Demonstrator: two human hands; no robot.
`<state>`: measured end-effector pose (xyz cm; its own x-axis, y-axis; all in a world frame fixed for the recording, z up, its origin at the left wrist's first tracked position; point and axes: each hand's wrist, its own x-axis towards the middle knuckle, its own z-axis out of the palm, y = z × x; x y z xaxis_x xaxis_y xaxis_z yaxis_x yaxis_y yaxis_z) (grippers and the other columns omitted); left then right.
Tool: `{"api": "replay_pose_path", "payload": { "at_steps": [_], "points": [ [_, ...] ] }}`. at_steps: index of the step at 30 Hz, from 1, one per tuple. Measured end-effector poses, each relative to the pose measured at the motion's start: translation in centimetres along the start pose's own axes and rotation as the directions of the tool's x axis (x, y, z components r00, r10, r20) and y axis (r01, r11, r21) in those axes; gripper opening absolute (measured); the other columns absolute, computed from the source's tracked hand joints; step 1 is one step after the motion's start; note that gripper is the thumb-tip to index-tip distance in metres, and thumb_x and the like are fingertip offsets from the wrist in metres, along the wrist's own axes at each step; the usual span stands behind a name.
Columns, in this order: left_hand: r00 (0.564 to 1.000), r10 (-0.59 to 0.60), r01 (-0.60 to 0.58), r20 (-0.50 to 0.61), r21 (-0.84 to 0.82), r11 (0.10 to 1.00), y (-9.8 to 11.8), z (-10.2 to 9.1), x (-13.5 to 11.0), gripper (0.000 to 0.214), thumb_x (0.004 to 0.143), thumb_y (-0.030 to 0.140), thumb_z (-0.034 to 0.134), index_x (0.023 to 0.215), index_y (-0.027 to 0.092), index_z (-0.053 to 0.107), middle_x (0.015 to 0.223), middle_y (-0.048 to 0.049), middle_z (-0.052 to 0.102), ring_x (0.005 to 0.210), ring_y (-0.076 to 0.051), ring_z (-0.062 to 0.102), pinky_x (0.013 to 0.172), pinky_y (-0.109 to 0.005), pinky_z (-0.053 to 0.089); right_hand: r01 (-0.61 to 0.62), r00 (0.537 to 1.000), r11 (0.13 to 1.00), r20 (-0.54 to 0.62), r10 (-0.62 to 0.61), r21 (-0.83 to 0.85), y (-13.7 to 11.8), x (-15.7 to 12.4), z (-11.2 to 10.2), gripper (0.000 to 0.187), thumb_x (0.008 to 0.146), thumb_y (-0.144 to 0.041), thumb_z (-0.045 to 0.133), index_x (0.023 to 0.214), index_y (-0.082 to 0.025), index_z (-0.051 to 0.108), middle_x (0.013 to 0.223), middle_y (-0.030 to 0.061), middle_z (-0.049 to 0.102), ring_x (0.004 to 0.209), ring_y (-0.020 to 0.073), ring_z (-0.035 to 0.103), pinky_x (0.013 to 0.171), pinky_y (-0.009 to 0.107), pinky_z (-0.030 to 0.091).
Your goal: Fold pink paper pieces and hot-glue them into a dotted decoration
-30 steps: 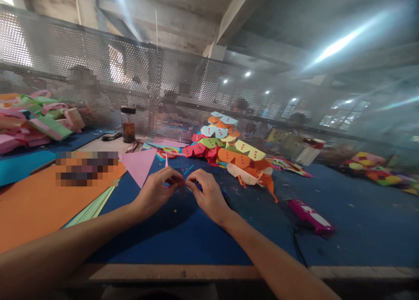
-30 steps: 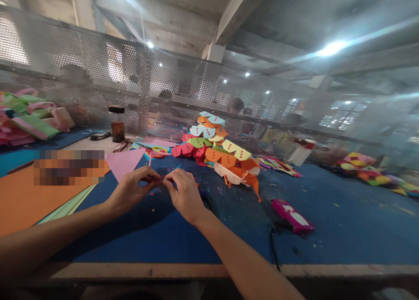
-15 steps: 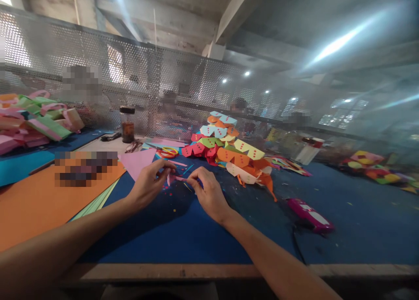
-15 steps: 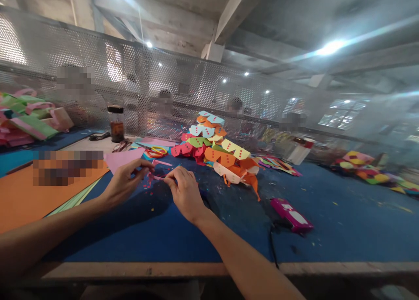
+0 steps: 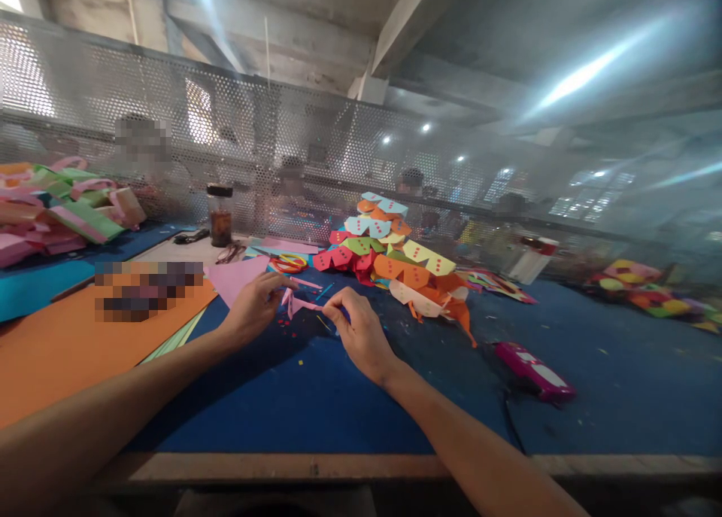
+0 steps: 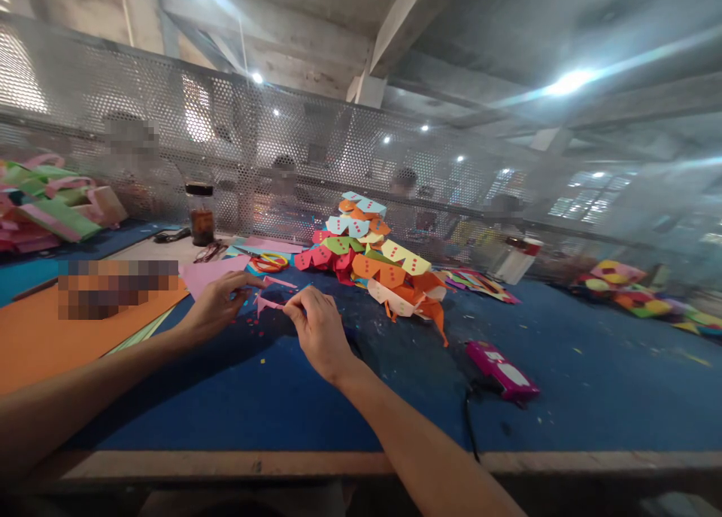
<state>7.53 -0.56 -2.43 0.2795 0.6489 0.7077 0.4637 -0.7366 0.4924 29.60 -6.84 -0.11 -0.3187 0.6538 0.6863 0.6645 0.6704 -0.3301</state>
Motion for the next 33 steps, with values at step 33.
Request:
{"api": "replay_pose_path", "payload": {
  "at_steps": [33],
  "points": [
    [0.951, 0.308, -0.307, -0.024, 0.040, 0.951, 2.5, -0.4, -0.8, 0.020, 0.096, 0.006, 0.046, 0.100, 0.020, 0.059, 0.095, -0.0061, 0.064, 0.090, -0.019, 0.061, 0.081, -0.036, 0.052, -0.359, 0.900, 0.658, 0.060, 0.431, 0.662, 1.2, 0.9, -0.1, 0.046, 0.096, -0.060, 0.049, 0.089, -0.020, 0.071, 0.084, 0.0047, 0.071, 0.081, 0.0200, 0.067, 0.081, 0.034, 0.053]
  ]
}}
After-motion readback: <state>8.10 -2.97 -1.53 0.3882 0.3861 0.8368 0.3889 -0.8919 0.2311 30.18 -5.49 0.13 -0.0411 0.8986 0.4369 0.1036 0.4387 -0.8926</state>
